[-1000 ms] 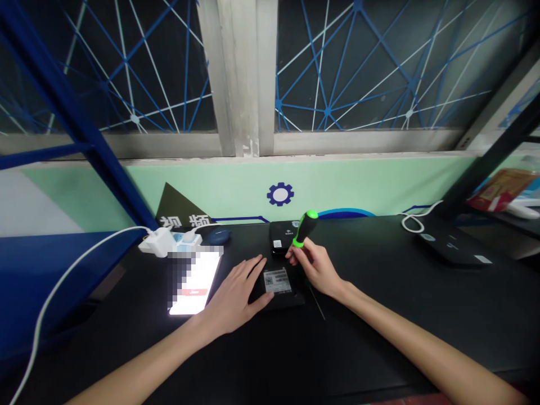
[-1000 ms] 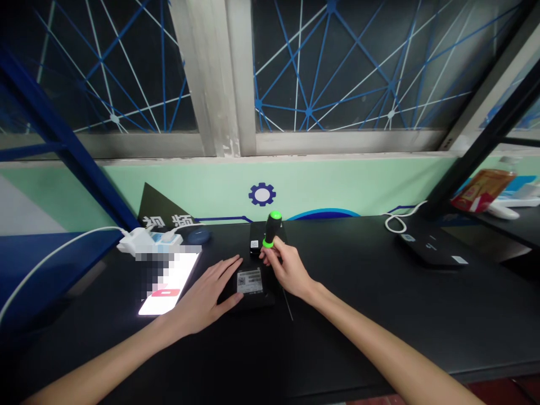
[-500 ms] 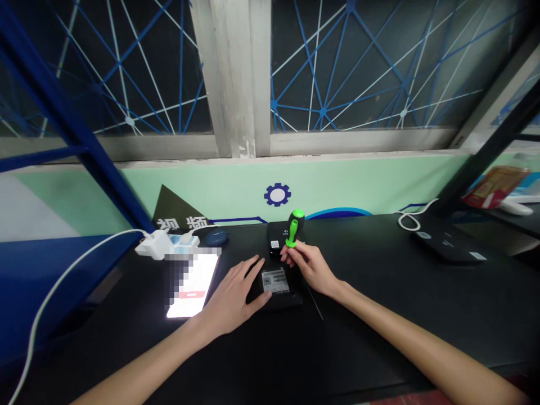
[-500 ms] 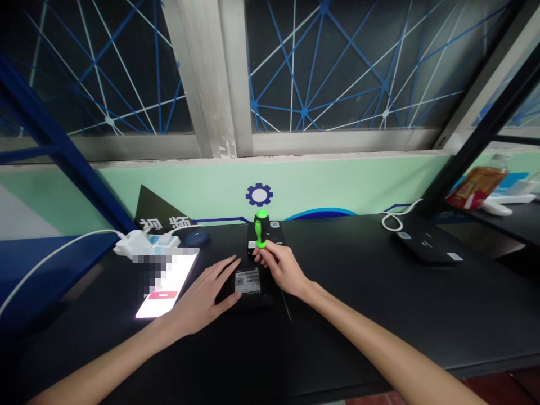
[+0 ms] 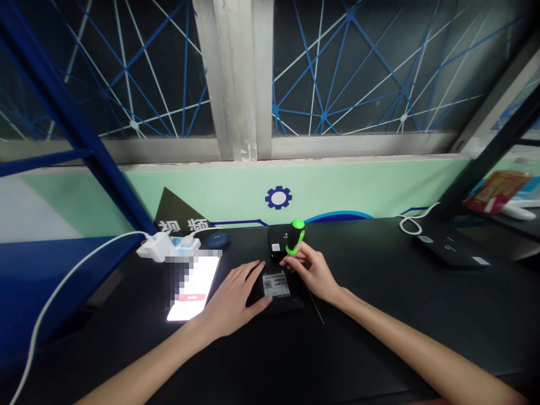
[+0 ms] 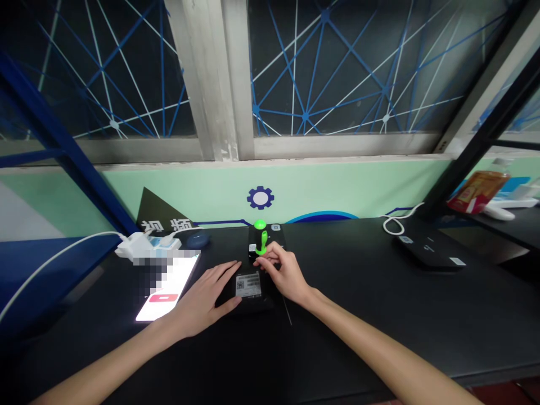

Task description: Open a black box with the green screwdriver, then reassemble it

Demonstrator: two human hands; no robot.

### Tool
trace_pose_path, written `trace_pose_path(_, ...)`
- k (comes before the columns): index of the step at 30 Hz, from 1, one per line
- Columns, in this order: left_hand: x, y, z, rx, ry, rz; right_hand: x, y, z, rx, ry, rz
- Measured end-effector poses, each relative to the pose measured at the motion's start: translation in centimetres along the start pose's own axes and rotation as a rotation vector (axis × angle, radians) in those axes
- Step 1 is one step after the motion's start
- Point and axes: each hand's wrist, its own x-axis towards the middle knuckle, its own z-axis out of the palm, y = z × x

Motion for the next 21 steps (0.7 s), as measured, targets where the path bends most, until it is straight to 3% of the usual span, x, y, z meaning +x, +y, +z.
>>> trace_pose_path(21, -0.1, -0.24, 0.17, 0.013, 0.011, 0.01, -0.01, 0.0, -0.16, -0.047, 0.0, -0.017)
